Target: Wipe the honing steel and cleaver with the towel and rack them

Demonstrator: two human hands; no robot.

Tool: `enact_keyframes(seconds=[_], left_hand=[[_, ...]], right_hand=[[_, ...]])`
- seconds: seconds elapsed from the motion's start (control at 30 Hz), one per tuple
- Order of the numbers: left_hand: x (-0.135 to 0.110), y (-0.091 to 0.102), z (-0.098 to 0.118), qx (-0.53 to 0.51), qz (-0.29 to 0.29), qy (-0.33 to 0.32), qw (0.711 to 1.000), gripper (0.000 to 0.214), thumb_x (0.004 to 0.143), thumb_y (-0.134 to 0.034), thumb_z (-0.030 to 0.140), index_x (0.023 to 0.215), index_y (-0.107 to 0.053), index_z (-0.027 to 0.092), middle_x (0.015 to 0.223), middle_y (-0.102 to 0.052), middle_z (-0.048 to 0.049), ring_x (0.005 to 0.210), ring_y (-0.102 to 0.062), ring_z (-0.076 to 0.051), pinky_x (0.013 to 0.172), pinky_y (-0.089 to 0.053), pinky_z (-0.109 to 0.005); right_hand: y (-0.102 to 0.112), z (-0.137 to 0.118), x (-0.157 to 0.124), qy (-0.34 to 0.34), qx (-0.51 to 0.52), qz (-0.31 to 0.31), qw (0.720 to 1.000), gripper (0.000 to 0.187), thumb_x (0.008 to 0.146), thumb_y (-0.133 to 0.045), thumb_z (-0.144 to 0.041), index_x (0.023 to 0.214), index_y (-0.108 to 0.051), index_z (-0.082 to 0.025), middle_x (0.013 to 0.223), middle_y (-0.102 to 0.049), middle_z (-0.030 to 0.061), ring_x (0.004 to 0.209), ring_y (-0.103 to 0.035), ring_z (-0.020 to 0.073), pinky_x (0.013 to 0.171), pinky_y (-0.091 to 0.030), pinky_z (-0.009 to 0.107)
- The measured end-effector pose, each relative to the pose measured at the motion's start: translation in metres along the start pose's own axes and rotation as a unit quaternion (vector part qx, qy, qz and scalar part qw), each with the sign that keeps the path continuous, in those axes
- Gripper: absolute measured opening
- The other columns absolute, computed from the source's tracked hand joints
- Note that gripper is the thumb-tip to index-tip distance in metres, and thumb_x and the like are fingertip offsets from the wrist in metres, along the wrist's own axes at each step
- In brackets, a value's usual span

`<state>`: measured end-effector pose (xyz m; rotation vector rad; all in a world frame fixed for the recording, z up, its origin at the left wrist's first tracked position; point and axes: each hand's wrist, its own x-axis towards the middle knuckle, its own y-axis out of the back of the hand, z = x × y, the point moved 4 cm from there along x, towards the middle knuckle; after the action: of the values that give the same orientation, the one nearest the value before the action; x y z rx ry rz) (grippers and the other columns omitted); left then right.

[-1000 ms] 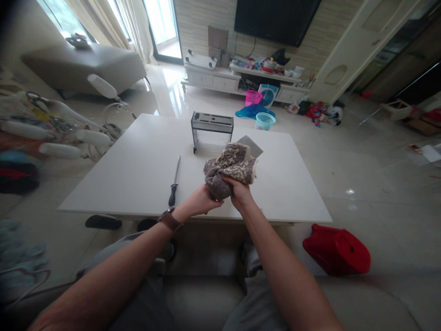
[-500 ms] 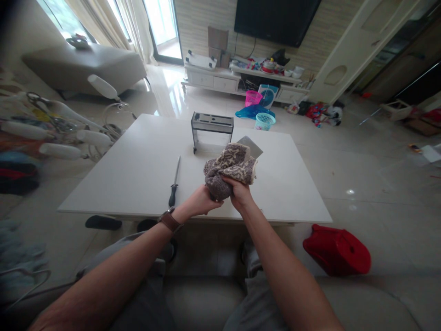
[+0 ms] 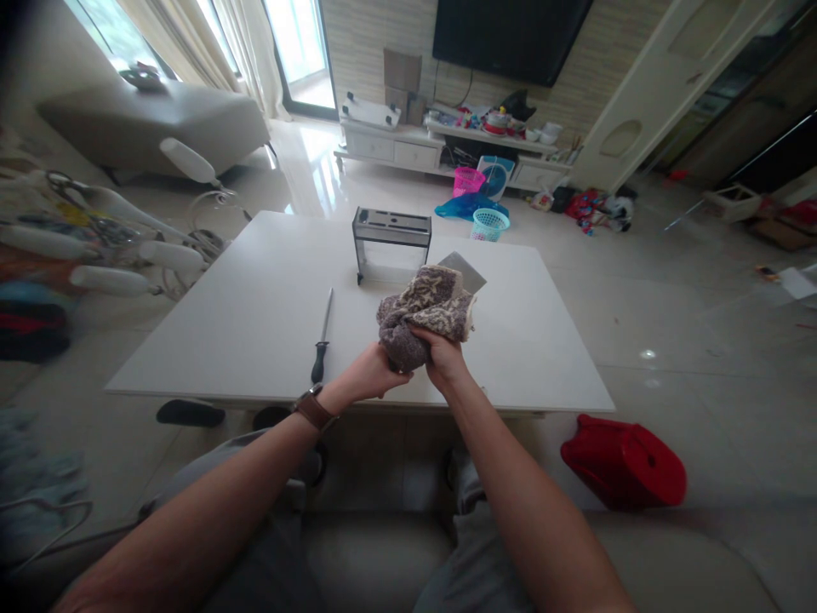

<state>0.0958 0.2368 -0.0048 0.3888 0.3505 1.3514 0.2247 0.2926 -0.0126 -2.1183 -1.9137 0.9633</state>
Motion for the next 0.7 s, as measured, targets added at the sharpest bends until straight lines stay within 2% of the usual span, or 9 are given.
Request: enact_keyframes(seconds=[0.13,0.23,0.37,0.53,0.6,0.7], left_hand=[[0.0,0.0,0.004,0.01,-0.01,0.006,1.0,0.009,0.073,-0.067,0.016,0.069,-0.058,0.016,0.055,-0.061,0.0015,0.045,-0.055,-0.01,0.049,-0.042,-0.02],[-0.002,0.002,0.009,0.013,-0.031,0.031,0.999,0.007,0.077,-0.063,0.019,0.074,-0.057,0.017,0.056,-0.06,0.0025,0.043,-0.056,-0.01,0.048,-0.041,-0.021],[-0.004,0.005,0.014,0.05,-0.053,0.024,0.997,0.013,0.078,-0.06,0.018,0.069,-0.052,0.019,0.055,-0.058,0.0025,0.046,-0.056,-0.011,0.05,-0.039,-0.021],[-0.006,0.019,0.013,0.09,-0.086,0.008,0.992,0.016,0.077,-0.059,0.017,0.065,-0.048,0.02,0.05,-0.052,0.0039,0.043,-0.052,-0.011,0.049,-0.036,-0.022],[-0.007,0.03,0.011,0.109,-0.101,0.011,0.989,0.016,0.075,-0.058,0.015,0.063,-0.048,0.02,0.049,-0.049,0.0044,0.04,-0.05,-0.011,0.047,-0.035,-0.023],[-0.009,0.045,0.005,0.142,-0.131,0.02,0.981,0.013,0.071,-0.056,0.011,0.063,-0.052,0.02,0.046,-0.046,0.0041,0.038,-0.047,-0.012,0.044,-0.033,-0.024]], right_hand=[[0.002,-0.004,0.004,0.006,0.008,-0.002,1.0,0.036,0.048,-0.09,-0.005,0.079,-0.078,-0.017,0.085,-0.083,0.0002,0.078,-0.076,0.0185,0.076,-0.066,0.03],[0.008,-0.017,0.013,0.015,0.017,-0.003,1.0,0.031,0.053,-0.088,-0.007,0.08,-0.077,-0.018,0.084,-0.082,-0.0003,0.079,-0.077,0.0192,0.08,-0.067,0.032],[0.025,-0.05,0.031,0.066,0.034,-0.012,0.997,0.022,0.064,-0.082,-0.01,0.083,-0.077,-0.02,0.086,-0.083,-0.0006,0.082,-0.078,0.0189,0.088,-0.067,0.034],[0.051,-0.093,0.044,0.123,0.02,-0.022,0.992,0.017,0.071,-0.079,-0.016,0.087,-0.077,-0.021,0.088,-0.083,-0.0006,0.082,-0.079,0.0167,0.081,-0.068,0.028],[0.059,-0.102,0.043,0.113,-0.022,-0.022,0.993,0.018,0.069,-0.081,-0.018,0.087,-0.077,-0.02,0.086,-0.082,-0.0004,0.078,-0.078,0.0172,0.076,-0.068,0.028],[0.066,-0.104,0.037,0.055,-0.107,-0.025,0.992,0.026,0.06,-0.086,-0.013,0.084,-0.077,-0.019,0.085,-0.083,0.0012,0.074,-0.077,0.0186,0.07,-0.068,0.028]])
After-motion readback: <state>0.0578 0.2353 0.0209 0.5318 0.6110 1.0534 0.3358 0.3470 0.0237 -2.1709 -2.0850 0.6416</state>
